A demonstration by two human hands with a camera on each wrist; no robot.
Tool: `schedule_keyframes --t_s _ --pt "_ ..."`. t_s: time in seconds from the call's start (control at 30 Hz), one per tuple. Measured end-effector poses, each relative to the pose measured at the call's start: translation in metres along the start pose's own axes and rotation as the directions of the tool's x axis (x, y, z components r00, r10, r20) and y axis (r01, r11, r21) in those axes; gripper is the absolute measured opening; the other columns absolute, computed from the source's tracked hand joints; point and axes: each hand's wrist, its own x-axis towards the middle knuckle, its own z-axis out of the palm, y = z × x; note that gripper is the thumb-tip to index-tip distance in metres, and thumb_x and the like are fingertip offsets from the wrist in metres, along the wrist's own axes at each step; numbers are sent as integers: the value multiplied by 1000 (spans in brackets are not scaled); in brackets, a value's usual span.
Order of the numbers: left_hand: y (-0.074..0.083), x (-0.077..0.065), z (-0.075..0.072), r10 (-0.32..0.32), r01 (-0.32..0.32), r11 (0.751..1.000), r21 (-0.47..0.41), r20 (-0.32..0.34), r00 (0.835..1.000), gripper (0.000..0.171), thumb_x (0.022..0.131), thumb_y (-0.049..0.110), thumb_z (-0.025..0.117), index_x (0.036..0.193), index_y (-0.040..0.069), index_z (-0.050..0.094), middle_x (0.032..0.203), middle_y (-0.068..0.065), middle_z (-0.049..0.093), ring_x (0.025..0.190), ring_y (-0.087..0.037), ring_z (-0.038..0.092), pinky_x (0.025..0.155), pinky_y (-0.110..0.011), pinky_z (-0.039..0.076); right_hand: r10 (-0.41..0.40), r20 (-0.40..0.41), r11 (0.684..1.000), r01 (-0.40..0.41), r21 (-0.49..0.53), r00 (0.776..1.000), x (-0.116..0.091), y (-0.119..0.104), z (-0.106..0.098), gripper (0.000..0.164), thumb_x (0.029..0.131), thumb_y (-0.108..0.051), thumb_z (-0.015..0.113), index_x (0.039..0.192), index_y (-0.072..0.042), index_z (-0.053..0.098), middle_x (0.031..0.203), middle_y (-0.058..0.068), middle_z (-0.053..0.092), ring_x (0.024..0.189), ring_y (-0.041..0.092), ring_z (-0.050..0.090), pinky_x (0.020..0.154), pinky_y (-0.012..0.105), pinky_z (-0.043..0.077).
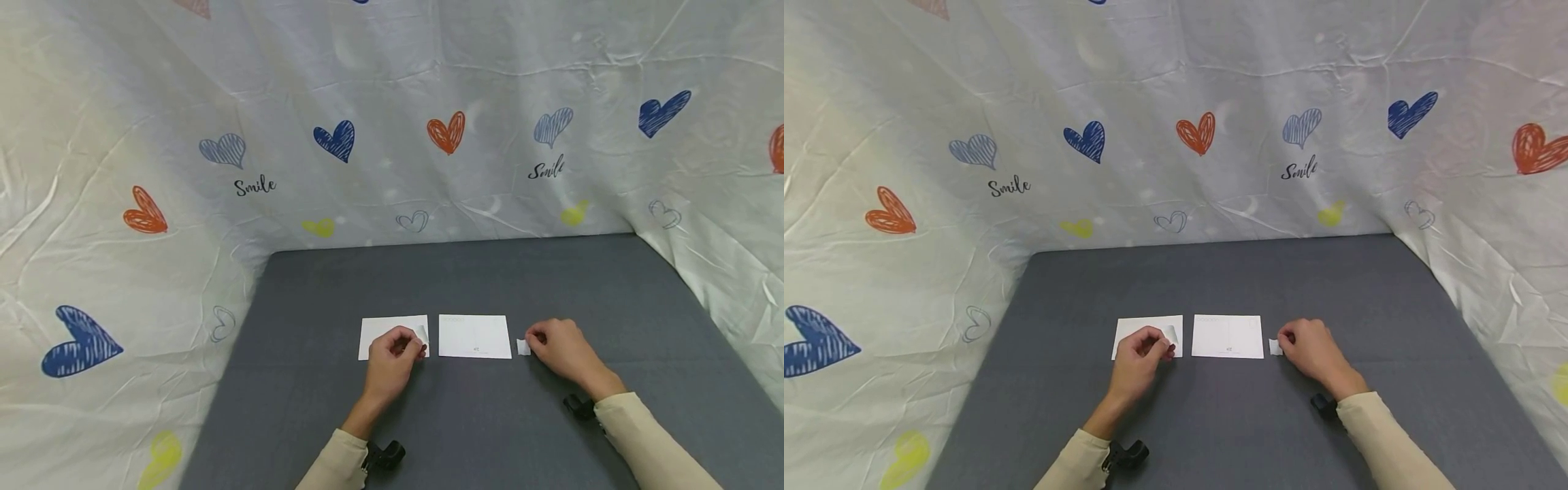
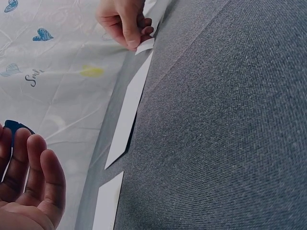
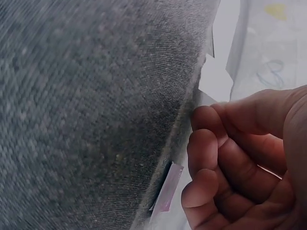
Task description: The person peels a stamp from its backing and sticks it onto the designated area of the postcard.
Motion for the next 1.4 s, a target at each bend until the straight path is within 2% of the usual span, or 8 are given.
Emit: schedule_keyframes --t_s 0.23,0.43,0.73,0.9,1.2,1.4 --pt "0 0 0 8 -8 1000 3 -3 1000 14 98 -8 64 85 -3 70 82 -23 73 71 -9 68 71 -20 59 15 -15 998 -16 -53 1000 1 2 2 14 98 -9 72 94 -9 85 86 3 80 71 13 66 70 41 57" --pt "-1 0 1 2 -2 1000 9 -2 1000 14 98 -8 64 86 -3 70 82 -23 73 71 -9 68 71 -20 58 2 -30 996 -5 -84 1000 1 -1 -1 14 97 -6 71 90 -10 83 81 1 77 69 13 62 69 42 56" --pt "0 0 0 -2 2 1000 22 4 1000 14 98 -7 64 87 -2 71 84 -21 74 72 -9 68 71 -20 58 -112 -84 990 105 -91 990 4 -6 -2 15 97 -3 71 91 -10 83 79 -3 74 67 8 58 68 34 53" --pt "-1 0 0 0 0 1000 25 4 1000 14 98 -7 64 87 -2 71 83 -21 74 71 -8 68 71 -20 59 -183 -98 979 173 -107 978 7 -15 -5 12 95 -3 72 94 -8 84 83 -2 75 70 9 60 69 34 54" --pt "-1 0 0 6 -6 1000 27 4 1000 14 98 -7 65 87 -2 71 82 -21 74 71 -8 68 70 -20 58 -264 -67 961 256 -110 962 11 -30 -9 9 96 -5 76 100 -6 84 92 3 79 77 12 65 71 37 57" --pt "-1 -1 0 3 -3 999 35 2 1000 14 98 -7 64 87 -2 71 83 -21 75 71 -8 68 70 -20 58 -337 -61 939 330 -100 940 15 -39 -9 10 95 -3 77 101 -7 83 93 2 80 81 14 70 76 38 60"
